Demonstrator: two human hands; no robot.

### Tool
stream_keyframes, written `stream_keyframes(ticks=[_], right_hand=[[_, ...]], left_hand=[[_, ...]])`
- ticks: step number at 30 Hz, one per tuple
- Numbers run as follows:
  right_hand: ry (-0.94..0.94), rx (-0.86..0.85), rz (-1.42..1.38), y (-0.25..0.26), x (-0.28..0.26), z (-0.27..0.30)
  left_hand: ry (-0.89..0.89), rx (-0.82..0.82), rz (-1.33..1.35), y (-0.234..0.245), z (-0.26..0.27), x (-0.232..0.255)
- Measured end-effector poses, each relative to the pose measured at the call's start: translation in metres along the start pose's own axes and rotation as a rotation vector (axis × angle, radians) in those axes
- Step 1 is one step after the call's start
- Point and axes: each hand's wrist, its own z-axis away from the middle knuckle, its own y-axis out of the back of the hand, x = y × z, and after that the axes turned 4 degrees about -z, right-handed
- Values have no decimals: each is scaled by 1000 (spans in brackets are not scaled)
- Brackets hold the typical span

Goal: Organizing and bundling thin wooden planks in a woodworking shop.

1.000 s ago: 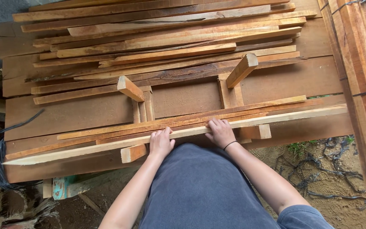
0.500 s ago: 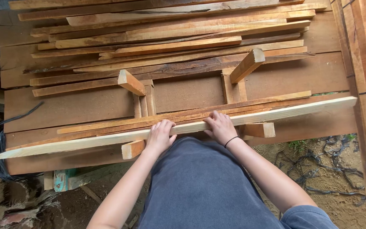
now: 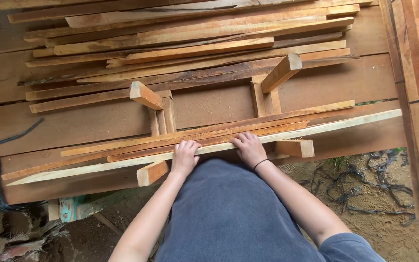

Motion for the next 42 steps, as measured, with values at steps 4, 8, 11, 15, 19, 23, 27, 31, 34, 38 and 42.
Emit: stream_keyframes(ticks=[4,8,11,15,19,23,27,31,34,38,42], right_hand=[[-18,-17,10,8,-8,-1],[-141,-112,-184,36,-19,-15],[-228,-117,-286,27,-8,-37],[-333,-37,-391,27,-4,-90],[-413,-32,-479,11,10,-169],[-524,-58,-514,-6,48,-256],[-646,-29,-507,-29,107,-351],[-550,63,-360,-39,189,-439],[-479,170,-202,-24,243,-502],[-278,344,48,-21,311,-574],[-404,-63,12,9,323,-622]], left_hand=[[21,3,-3,11,0,8],[238,-144,258,56,-21,24],[355,-153,336,51,-52,19],[434,25,478,30,-110,17],[483,117,516,29,-178,4],[461,242,539,8,-258,-43],[459,144,413,38,-343,-99],[324,266,386,79,-434,-167],[204,416,271,101,-502,-220],[236,302,111,144,-560,-265],[345,-1,-116,161,-598,-298]])
